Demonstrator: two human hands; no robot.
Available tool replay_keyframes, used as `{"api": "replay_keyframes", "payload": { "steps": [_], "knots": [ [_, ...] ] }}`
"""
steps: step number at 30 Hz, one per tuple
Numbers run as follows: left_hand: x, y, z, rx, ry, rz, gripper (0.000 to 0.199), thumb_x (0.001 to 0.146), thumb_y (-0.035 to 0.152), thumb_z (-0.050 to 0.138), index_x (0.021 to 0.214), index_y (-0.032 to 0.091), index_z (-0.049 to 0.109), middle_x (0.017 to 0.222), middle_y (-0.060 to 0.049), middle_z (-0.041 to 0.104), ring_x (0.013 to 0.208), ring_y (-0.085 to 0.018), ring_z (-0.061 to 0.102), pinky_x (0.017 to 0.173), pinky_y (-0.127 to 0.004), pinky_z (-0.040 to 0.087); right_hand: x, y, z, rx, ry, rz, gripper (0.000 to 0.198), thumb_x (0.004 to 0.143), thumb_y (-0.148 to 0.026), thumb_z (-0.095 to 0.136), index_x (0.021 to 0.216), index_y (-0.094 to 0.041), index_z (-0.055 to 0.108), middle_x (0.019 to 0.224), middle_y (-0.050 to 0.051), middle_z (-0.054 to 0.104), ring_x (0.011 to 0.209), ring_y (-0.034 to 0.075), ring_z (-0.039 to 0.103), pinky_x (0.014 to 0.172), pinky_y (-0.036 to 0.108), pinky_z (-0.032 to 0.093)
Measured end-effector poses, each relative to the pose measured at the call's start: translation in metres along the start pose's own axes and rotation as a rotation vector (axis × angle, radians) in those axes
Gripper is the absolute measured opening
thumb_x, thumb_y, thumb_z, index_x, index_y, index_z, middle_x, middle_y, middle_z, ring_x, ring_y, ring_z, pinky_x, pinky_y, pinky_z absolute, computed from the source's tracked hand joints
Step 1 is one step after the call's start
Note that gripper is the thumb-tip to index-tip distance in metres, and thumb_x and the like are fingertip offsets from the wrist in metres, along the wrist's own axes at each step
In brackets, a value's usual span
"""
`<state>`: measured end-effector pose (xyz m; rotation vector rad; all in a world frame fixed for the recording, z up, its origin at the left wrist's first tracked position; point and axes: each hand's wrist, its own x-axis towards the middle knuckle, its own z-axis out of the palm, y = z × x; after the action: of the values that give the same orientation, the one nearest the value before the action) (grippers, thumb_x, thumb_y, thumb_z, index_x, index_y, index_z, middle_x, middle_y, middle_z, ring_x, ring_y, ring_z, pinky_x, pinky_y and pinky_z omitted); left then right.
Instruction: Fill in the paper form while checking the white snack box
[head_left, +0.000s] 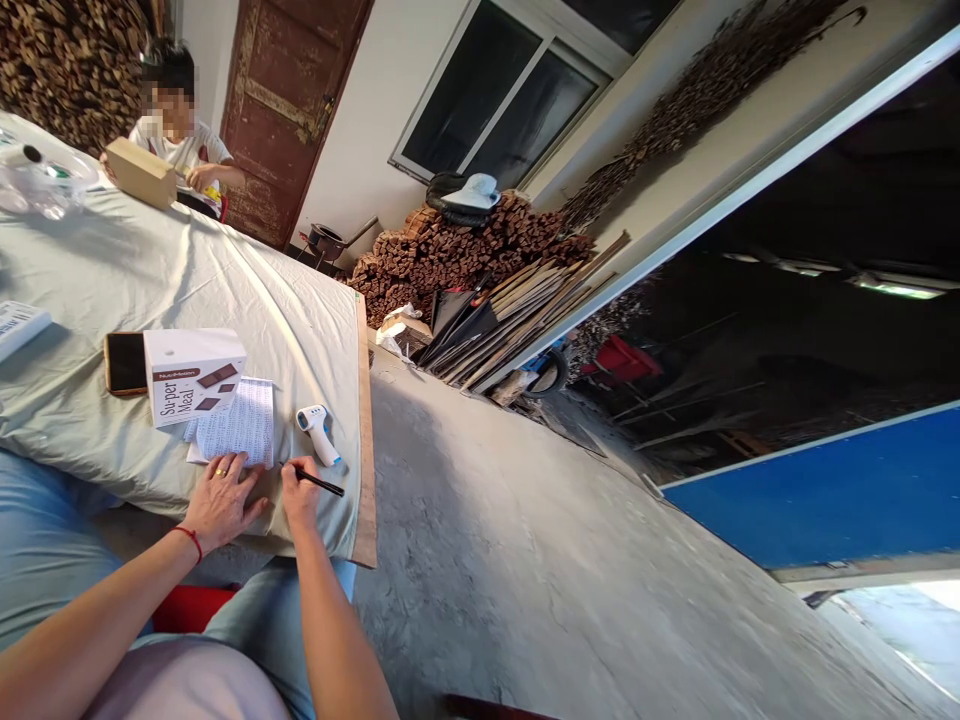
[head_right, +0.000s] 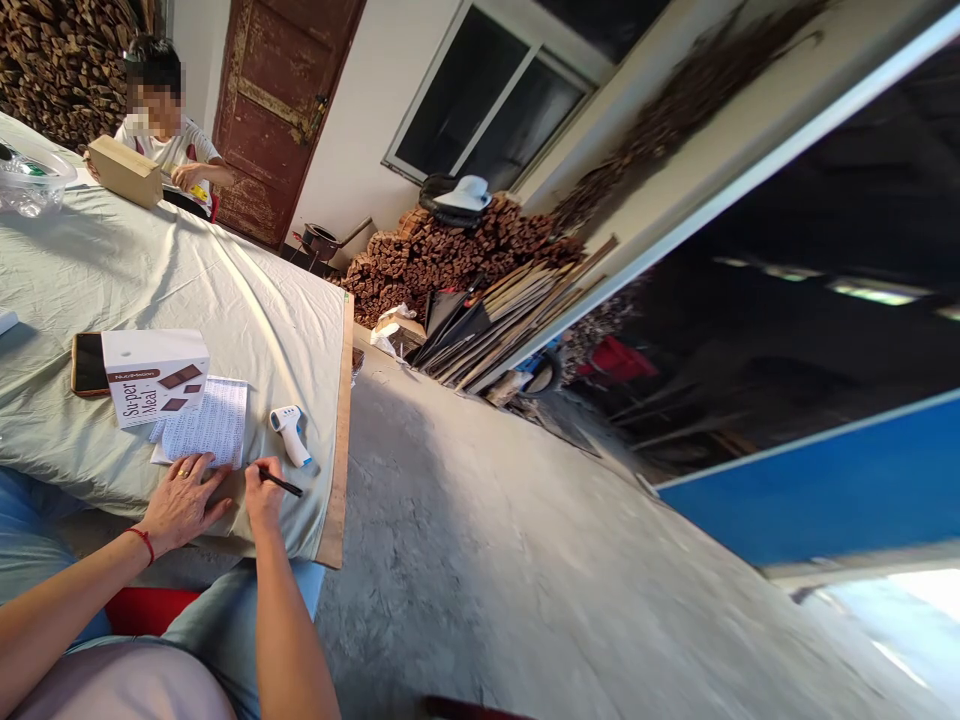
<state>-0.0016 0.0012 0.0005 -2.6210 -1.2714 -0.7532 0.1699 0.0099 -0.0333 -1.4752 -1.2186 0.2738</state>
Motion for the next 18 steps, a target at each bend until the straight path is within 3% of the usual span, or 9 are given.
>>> {"api": "replay_keyframes", "payload": {
  "steps": [7,12,16,18],
  "knots": [
    [-0.001,0.000,-0.002,-0.023,-0.034,-0.006,0.042,0.095,0.039,0.060,0.129,0.018,0.070,0.126,-0.017,0.063,0.117,-0.034,0.056,0.104,-0.051,0.044,0.002,-0.008,-0.005,0.051,0.149,0.076,0.035,0.097,-0.051,0.043,0.093,-0.019,0.058,0.087,0.009,0.067,0.080,0.021,0.061,0.076,0.034,0.052],
    [-0.009,-0.023,-0.015,-0.057,-0.102,-0.079,0.043,0.096,0.039,0.055,0.129,0.016,0.069,0.131,-0.018,0.063,0.123,-0.035,0.056,0.107,-0.051,0.044,0.003,-0.011,-0.005,0.080,0.152,0.103,0.048,0.100,-0.059,0.038,0.093,-0.018,0.062,0.078,0.008,0.064,0.072,0.021,0.059,0.070,0.034,0.051],
    [-0.012,-0.039,-0.057,-0.198,-0.259,-0.280,0.034,0.089,0.038,0.058,0.112,0.018,0.073,0.121,-0.016,0.069,0.113,-0.038,0.062,0.094,-0.053,0.052,0.005,-0.009,-0.005,0.100,0.149,0.139,0.051,0.100,-0.060,0.036,0.098,-0.017,0.065,0.075,0.008,0.063,0.073,0.023,0.060,0.071,0.036,0.053],
    [-0.018,-0.035,-0.094,-0.453,-0.336,-0.280,0.034,0.090,0.047,0.056,0.102,0.020,0.073,0.102,-0.012,0.073,0.098,-0.032,0.067,0.091,-0.047,0.055,0.005,-0.006,-0.004,0.103,0.151,0.148,0.049,0.099,-0.059,0.039,0.101,-0.017,0.065,0.082,0.010,0.066,0.077,0.023,0.063,0.075,0.036,0.054]
  ]
}}
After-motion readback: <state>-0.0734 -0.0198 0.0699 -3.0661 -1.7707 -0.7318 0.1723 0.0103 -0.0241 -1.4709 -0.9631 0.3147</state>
